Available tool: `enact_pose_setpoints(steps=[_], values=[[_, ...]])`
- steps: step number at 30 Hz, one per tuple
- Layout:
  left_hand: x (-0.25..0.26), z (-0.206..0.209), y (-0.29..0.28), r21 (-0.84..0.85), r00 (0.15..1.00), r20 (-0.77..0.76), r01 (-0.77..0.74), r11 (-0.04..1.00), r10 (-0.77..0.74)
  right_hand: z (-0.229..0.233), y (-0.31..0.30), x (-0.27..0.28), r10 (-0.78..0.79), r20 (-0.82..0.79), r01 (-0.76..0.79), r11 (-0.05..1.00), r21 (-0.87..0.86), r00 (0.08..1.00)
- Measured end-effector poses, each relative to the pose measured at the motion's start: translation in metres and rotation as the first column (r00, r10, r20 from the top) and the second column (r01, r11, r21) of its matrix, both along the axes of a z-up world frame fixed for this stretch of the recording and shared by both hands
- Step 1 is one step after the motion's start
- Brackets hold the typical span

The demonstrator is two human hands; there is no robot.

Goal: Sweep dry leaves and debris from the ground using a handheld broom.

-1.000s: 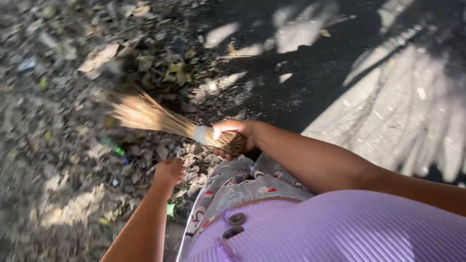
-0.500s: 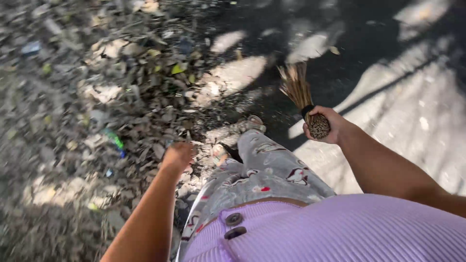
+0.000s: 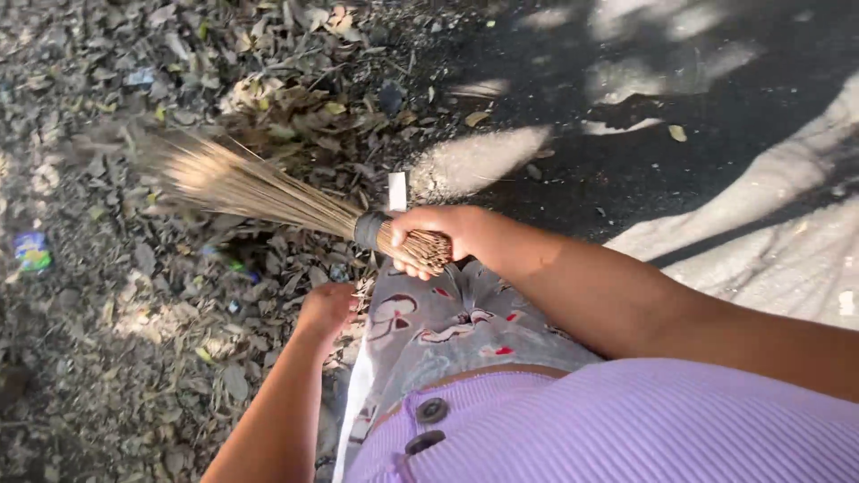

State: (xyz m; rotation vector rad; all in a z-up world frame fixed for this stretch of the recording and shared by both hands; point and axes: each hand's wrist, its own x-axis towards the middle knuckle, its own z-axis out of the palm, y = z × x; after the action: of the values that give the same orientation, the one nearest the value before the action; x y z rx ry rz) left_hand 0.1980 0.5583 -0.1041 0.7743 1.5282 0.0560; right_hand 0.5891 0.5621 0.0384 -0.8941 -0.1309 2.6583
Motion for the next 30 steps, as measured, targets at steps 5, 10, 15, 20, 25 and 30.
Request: enact_pose_setpoints(steps=[5,10,15,20,25,30], values=[[0.105,0.076,0.039,0.011,0.971,-0.176,0.169,0.986,-0.164,0.019,-0.048,0.100,-0.215,0.189,0.200,0.975,0.095,0.958],[0.115,0.032,0.093,-0.014,0.981,-0.070,0.182,0.983,-0.183,0.031,-0.116,0.186,-0.322,0.649,0.521,0.843,-0.135,0.689],[0.090,0.026,0.151,0.370,0.766,-0.135,0.627,0.685,-0.628,-0.037,-0.090,0.212,-0.444,0.717,0.764,0.616,-0.191,0.537],[0.102,0.100,0.227,0.150,0.973,-0.134,0.207,0.967,-0.187,-0.079,0.069,0.094,-0.437,0.318,0.530,0.779,-0.334,0.842],[0.116,0.095,0.275,0.118,0.986,-0.114,0.136,0.984,-0.122,-0.034,0.214,-0.003,-0.289,0.171,0.317,0.934,-0.167,0.942],[0.147,0.044,0.301,0.222,0.978,0.120,0.141,0.965,-0.170,0.008,0.241,0.037,-0.191,0.117,0.196,0.980,-0.031,0.975]])
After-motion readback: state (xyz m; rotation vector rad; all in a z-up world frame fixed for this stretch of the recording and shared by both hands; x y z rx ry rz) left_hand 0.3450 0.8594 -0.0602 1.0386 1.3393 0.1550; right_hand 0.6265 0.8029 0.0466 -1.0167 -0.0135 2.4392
